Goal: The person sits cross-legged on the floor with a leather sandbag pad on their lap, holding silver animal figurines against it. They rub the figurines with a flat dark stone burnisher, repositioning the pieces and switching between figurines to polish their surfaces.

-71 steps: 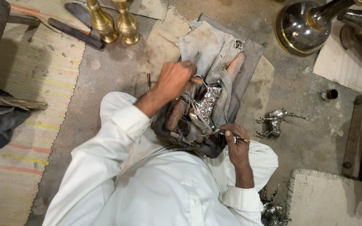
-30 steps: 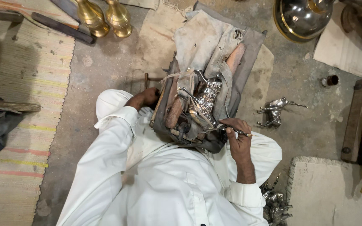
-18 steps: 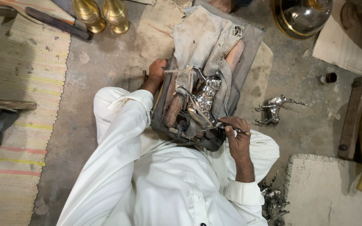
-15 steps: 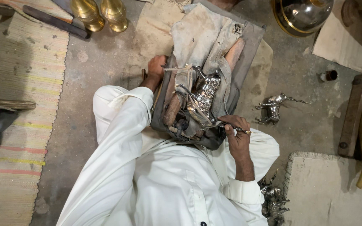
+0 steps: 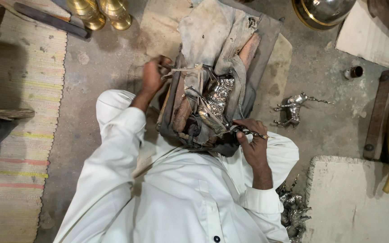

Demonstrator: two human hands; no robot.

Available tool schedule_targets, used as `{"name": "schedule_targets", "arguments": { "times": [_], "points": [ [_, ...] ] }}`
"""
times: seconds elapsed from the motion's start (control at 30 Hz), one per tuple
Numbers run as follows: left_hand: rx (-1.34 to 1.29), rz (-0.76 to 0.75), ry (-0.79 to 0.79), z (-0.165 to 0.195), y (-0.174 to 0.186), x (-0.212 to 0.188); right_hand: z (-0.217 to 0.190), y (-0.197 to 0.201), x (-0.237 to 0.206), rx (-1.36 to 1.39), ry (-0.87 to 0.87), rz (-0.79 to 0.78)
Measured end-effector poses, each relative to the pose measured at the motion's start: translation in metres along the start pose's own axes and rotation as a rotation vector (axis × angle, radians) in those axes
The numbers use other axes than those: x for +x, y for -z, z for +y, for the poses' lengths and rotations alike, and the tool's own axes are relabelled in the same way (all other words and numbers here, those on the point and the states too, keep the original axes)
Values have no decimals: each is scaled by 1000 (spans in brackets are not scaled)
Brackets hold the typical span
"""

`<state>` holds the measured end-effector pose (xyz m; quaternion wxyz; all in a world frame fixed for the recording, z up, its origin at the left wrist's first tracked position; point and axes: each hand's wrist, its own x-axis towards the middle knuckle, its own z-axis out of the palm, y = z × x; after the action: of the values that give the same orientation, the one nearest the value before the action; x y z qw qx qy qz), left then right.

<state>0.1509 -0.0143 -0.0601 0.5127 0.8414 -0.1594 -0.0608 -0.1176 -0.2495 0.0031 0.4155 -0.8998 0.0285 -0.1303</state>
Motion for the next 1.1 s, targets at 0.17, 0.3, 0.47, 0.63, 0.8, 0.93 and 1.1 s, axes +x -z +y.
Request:
{"name": "schedule_targets", "arguments": {
  "times": [0.17, 0.3, 0.47, 0.63, 0.8, 0.93, 1.1],
  "points": [
    [-41, 300, -363, 32, 26, -50, 3, -2, 0, -32, -27, 9],
    [94, -117, -658, 83, 6, -113, 3, -3, 1, -28, -7, 24],
    [315, -154, -796, 98, -19, -119, 0, -4, 0, -83, -36, 49],
    [196, -389, -791, 73, -40, -143, 5, -9, -1, -96, -28, 86],
    [206, -307, -677, 52, -51, -161, 22, -14, -5, 25, -43, 129],
    [303, -174, -567, 48, -39, -151, 34, -12, -5, 339, -227, 123],
    [368, -231, -641, 53, -24, -128, 32, -12, -2, 264, -112, 97]
  ]
}}
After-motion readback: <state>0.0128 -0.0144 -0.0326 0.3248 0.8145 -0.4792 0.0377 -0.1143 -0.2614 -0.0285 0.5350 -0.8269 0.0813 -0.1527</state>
